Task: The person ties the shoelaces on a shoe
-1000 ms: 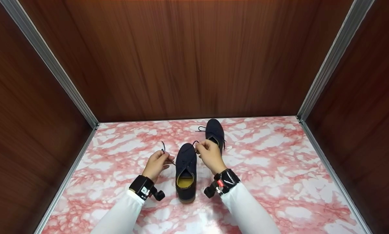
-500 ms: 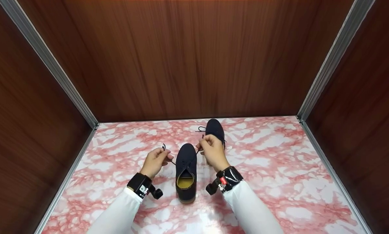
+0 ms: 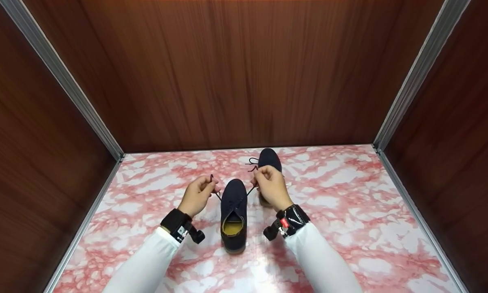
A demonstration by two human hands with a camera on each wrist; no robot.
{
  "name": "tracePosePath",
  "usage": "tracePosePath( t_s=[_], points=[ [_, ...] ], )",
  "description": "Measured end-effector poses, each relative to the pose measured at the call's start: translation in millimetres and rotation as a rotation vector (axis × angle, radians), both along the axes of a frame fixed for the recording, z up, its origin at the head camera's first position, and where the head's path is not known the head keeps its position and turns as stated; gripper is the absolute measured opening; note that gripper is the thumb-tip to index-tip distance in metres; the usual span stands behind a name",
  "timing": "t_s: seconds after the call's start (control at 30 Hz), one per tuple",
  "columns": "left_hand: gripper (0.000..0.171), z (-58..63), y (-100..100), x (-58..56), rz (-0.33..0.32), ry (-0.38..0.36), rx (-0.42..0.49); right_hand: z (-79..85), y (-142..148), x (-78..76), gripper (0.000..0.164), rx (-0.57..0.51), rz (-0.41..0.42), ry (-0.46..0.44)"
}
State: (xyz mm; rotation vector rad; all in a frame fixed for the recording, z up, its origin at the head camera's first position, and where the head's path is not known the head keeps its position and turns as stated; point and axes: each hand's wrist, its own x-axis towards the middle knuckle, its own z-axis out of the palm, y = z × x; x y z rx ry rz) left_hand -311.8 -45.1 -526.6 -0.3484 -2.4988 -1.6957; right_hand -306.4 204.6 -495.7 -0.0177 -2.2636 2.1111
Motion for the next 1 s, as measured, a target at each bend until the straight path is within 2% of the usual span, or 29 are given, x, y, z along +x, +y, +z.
tracePosePath(
  t_s=[0.3,0.53,0.67,0.83,1.0],
  points=[
    [0.015,11.5,20.3,1.8,-0.041,0.085,-0.074,-1.3,6.5,0.9,0.016,0.002,-0.007,-0.015],
    [0.018,11.7,29.0,2.9,-0.161,0.129,-0.036,-2.3,10.2,2.3,0.018,-0.007,-0.006,-0.013],
    [0.018,6.4,27.8,1.1,-0.158,0.092,-0.067,-2.2,12.1,2.4,0.019,-0.001,-0.012,-0.02],
    [0.01,-5.3,21.3,0.0,-0.117,-0.016,-0.106,-2.2,14.8,2.9,0.02,0.024,-0.006,-0.019],
    [0.01,-11.2,14.5,-0.3,-0.088,-0.071,-0.199,-0.9,19.9,2.3,0.022,0.058,0.012,0.004]
  ],
)
